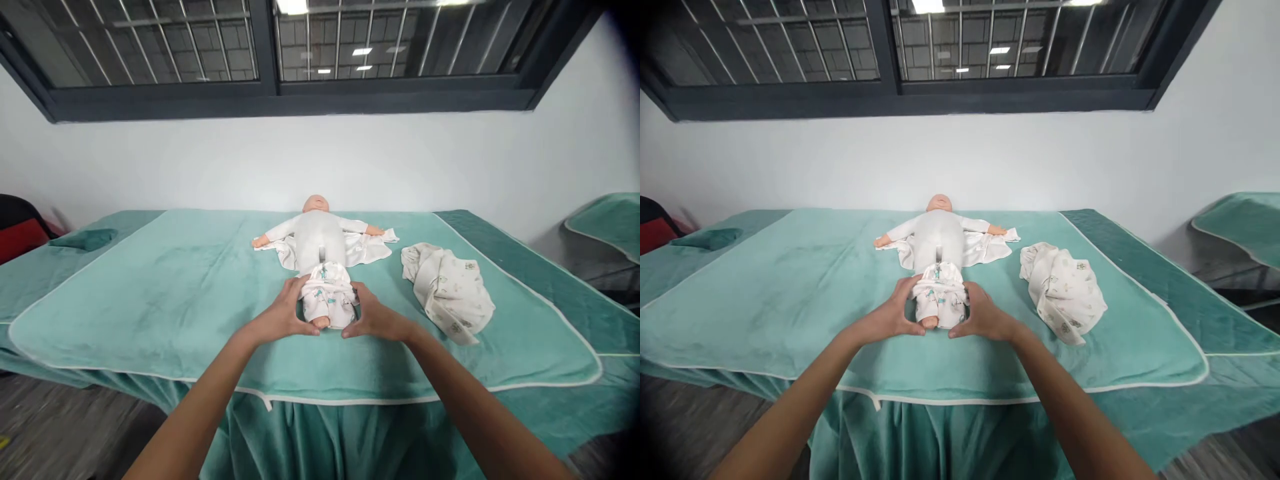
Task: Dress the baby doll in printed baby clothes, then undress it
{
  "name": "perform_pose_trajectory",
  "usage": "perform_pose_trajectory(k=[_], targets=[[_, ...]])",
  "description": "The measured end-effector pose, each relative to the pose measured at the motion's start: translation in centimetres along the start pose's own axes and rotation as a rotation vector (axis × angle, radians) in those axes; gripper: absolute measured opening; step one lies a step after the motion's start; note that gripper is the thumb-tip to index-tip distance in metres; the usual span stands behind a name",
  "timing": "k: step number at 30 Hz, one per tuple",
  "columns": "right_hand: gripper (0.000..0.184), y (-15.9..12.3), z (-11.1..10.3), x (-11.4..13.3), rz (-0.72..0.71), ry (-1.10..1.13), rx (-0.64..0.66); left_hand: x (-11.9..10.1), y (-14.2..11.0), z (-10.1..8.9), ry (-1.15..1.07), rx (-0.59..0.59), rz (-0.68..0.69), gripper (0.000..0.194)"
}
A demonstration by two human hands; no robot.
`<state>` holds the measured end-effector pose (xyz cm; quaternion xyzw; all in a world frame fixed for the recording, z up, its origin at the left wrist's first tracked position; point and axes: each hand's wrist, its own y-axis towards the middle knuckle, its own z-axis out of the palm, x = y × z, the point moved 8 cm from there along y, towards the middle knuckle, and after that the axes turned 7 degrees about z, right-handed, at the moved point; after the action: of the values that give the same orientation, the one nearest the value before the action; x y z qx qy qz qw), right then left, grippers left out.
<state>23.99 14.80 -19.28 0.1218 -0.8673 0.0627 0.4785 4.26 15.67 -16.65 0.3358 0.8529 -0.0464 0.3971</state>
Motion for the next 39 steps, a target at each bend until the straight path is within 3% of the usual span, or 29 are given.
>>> perform_pose_trajectory(k=[1,3,5,7,12,15,17,20,22,26,30,33,36,39], targets=[[0.102,-0.2,0.1,0.1,0.007,-0.08,-0.065,-0.3,-0.2,0.3,0.055,0.031,-0.002,0.123],[0.077,-0.4,0.4,0.6,0.006,-0.21,-0.177,-0.9,-0.3,0.6,0.187,0.031,-0.015,0.123],[0.045,-0.6,0.7,1.4,0.019,-0.258,-0.2,-1.7,-0.2,0.4,0.291,-0.003,-0.023,0.109],[0.026,-0.8,0.6,2.1,0.075,-0.222,-0.16,-2.7,-0.1,0.1,0.318,-0.006,-0.046,0.087],[0.024,-1.9,-0.9,4.3,0.206,-0.07,0.019,-5.7,-0.4,-1.5,-0.026,0.117,-0.101,0.046],[0.022,-2.7,-2.0,7.0,0.209,-0.023,0.226,-8.2,-0.6,-3.2,-0.262,0.268,-0.109,0.037],[0.023,-3.1,-3.6,9.9,0.164,-0.058,0.334,-10.2,-0.9,-4.4,-0.298,0.454,-0.135,0.041],[0.032,-3.6,-5.9,15.6,0.006,-0.309,0.52,-13.6,-1.6,-6.7,-0.135,0.808,-0.142,0.043],[0.036,-3.4,-7.6,19.2,-0.057,-0.526,0.562,-16.1,-0.9,-9.4,0.04,0.874,-0.115,0.042],[0.037,-2.2,-10.3,25.9,-0.15,-0.752,0.576,-21.2,1.5,-14.7,0.23,0.806,-0.105,0.036],[0.048,-0.8,-12.2,31.0,-0.184,-0.879,0.529,-25.9,4.0,-18.4,0.394,0.549,-0.032,0.028],[0.049,-0.4,-13.1,34.1,-0.212,-0.979,0.445,-27.5,4.6,-18.5,0.312,0.493,-0.044,0.031],[0.041,-0.8,-12.9,35.9,-0.239,-1.049,0.415,-27.6,4.3,-16.9,0.175,0.597,-0.065,0.028],[0.038,-1.3,-12.4,35.9,-0.2,-1.092,0.421,-26.6,3.6,-15.5,0.02,0.702,-0.085,0.024]])
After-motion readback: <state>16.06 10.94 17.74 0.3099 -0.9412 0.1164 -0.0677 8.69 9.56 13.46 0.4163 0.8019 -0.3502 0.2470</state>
